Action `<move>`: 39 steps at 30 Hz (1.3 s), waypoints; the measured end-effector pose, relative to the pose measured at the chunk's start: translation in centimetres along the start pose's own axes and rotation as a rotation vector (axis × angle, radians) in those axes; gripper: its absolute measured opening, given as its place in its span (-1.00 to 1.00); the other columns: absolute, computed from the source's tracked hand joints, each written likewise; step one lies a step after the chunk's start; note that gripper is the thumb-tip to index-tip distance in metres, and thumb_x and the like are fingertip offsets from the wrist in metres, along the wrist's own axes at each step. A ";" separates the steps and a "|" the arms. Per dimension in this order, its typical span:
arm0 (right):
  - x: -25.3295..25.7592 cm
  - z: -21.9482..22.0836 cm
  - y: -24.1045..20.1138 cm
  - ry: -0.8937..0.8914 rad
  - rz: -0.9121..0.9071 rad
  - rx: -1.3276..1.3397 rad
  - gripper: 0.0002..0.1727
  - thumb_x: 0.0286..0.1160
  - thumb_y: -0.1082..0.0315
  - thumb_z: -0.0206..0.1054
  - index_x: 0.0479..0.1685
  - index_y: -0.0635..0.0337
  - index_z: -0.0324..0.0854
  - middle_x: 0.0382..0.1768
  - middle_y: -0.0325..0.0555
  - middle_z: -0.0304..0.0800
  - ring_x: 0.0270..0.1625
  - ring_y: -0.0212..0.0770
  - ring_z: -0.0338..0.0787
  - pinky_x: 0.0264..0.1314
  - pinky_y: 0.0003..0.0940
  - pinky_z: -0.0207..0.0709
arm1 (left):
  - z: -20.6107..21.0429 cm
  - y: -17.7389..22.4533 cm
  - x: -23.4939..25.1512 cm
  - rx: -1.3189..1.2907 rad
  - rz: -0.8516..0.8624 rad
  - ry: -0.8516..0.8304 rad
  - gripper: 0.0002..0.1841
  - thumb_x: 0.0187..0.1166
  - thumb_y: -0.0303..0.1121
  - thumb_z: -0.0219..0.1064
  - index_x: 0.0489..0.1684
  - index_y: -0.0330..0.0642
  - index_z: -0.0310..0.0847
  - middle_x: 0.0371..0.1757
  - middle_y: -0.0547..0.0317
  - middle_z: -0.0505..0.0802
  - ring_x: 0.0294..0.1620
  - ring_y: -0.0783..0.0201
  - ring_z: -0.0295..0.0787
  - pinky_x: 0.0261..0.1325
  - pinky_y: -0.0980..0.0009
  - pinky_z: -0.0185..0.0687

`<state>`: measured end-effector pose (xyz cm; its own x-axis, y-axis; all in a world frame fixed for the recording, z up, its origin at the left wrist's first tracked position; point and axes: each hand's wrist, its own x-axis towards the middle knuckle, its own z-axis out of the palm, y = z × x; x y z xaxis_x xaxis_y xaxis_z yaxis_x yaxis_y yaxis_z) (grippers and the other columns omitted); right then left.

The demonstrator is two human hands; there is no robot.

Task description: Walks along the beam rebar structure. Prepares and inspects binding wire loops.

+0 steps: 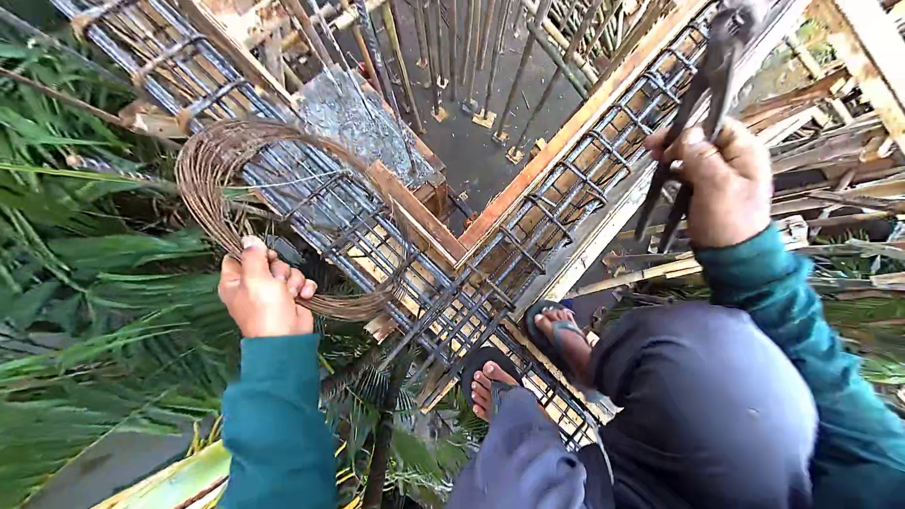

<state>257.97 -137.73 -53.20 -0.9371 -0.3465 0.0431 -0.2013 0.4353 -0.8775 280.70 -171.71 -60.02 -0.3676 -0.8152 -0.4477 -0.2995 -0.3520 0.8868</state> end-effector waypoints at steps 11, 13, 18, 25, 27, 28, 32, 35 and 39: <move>1.0 0.7 13.7 0.104 0.184 0.352 -0.70 0.82 0.32 -0.04 0.08 0.21 0.62 0.19 -0.16 0.87 0.13 -0.35 0.82 0.22 -0.29 0.69 | 4.0 -1.7 4.4 -0.148 0.207 -0.085 -0.71 0.93 -0.14 -0.08 -0.30 0.14 0.37 -0.79 0.55 0.31 -0.87 0.54 0.21 -0.76 0.61 0.34; 1.4 0.9 14.8 0.082 0.152 0.356 -0.70 0.80 0.33 -0.04 0.08 0.20 0.62 0.23 -0.16 0.83 0.16 -0.36 0.80 0.29 -0.29 0.68 | 3.7 -2.5 4.5 -0.156 0.218 -0.049 -0.69 0.94 -0.18 -0.11 -0.34 0.10 0.36 -0.82 0.56 0.31 -0.90 0.56 0.21 -0.79 0.62 0.34; 1.7 2.2 17.4 -0.124 0.174 0.153 -0.59 0.80 0.29 0.01 0.39 0.29 0.61 0.26 -0.03 0.83 0.21 -0.33 0.81 0.40 -0.26 0.63 | 0.4 -4.1 5.5 -0.152 0.187 -0.012 -0.64 0.95 -0.25 -0.19 -0.39 0.03 0.33 -0.84 0.54 0.33 -0.91 0.57 0.25 -0.78 0.64 0.35; 1.5 4.1 20.0 -0.269 0.267 -0.341 -0.61 0.74 0.20 0.24 0.03 0.42 0.78 0.37 0.29 0.70 0.48 0.18 0.65 0.59 0.14 0.41 | -2.5 -6.0 5.9 -0.156 0.177 -0.049 -0.56 0.95 -0.18 -0.24 -0.44 0.00 0.38 -0.84 0.45 0.37 -0.89 0.48 0.35 -0.71 0.58 0.48; 1.3 3.9 20.1 -0.291 0.200 -0.514 -0.62 0.71 0.18 0.28 -0.02 0.38 0.83 0.35 0.25 0.72 0.44 0.26 0.64 0.56 0.20 0.40 | -2.7 -6.1 5.9 -0.150 0.176 -0.054 -0.58 0.95 -0.16 -0.22 -0.40 0.01 0.39 -0.83 0.45 0.37 -0.86 0.47 0.36 -0.67 0.56 0.51; 1.1 3.8 20.5 -0.307 0.179 -0.587 -0.63 0.70 0.17 0.27 -0.01 0.32 0.84 0.35 0.20 0.73 0.43 0.25 0.64 0.53 0.20 0.43 | -2.8 -6.0 6.0 -0.142 0.175 -0.054 -0.58 0.95 -0.14 -0.22 -0.38 0.01 0.41 -0.81 0.45 0.38 -0.85 0.46 0.37 -0.66 0.56 0.52; 1.2 3.2 21.1 -0.381 0.253 -0.671 -0.70 0.62 0.29 0.23 0.08 0.17 0.83 0.34 0.16 0.75 0.43 0.23 0.67 0.46 0.24 0.49 | -2.3 -5.7 6.2 -0.119 0.199 -0.094 -0.59 0.95 -0.09 -0.21 -0.33 0.06 0.45 -0.79 0.47 0.40 -0.81 0.47 0.39 -0.61 0.56 0.52; 0.9 2.7 20.9 -0.404 0.287 -0.596 -0.70 0.66 0.37 0.23 0.17 0.24 0.79 0.29 0.25 0.75 0.42 0.29 0.67 0.50 0.28 0.47 | -1.4 -5.3 6.1 -0.126 0.196 -0.124 -0.57 0.95 -0.06 -0.24 -0.30 0.05 0.47 -0.79 0.46 0.42 -0.82 0.46 0.40 -0.61 0.55 0.54; 0.7 2.3 20.9 -0.393 0.277 -0.555 -0.67 0.68 0.27 0.28 0.24 0.26 0.75 0.26 0.28 0.74 0.33 0.27 0.73 0.45 0.28 0.52 | 0.5 -4.3 5.3 -0.207 0.176 -0.146 -0.46 0.95 -0.01 -0.38 -0.29 -0.02 0.47 -0.80 0.45 0.44 -0.84 0.47 0.41 -0.65 0.54 0.56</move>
<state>253.73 -130.75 -72.59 -0.8241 -0.3894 -0.4113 -0.1840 0.8709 -0.4558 279.61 -174.27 -66.20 -0.5253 -0.8021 -0.2840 -0.0403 -0.3099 0.9499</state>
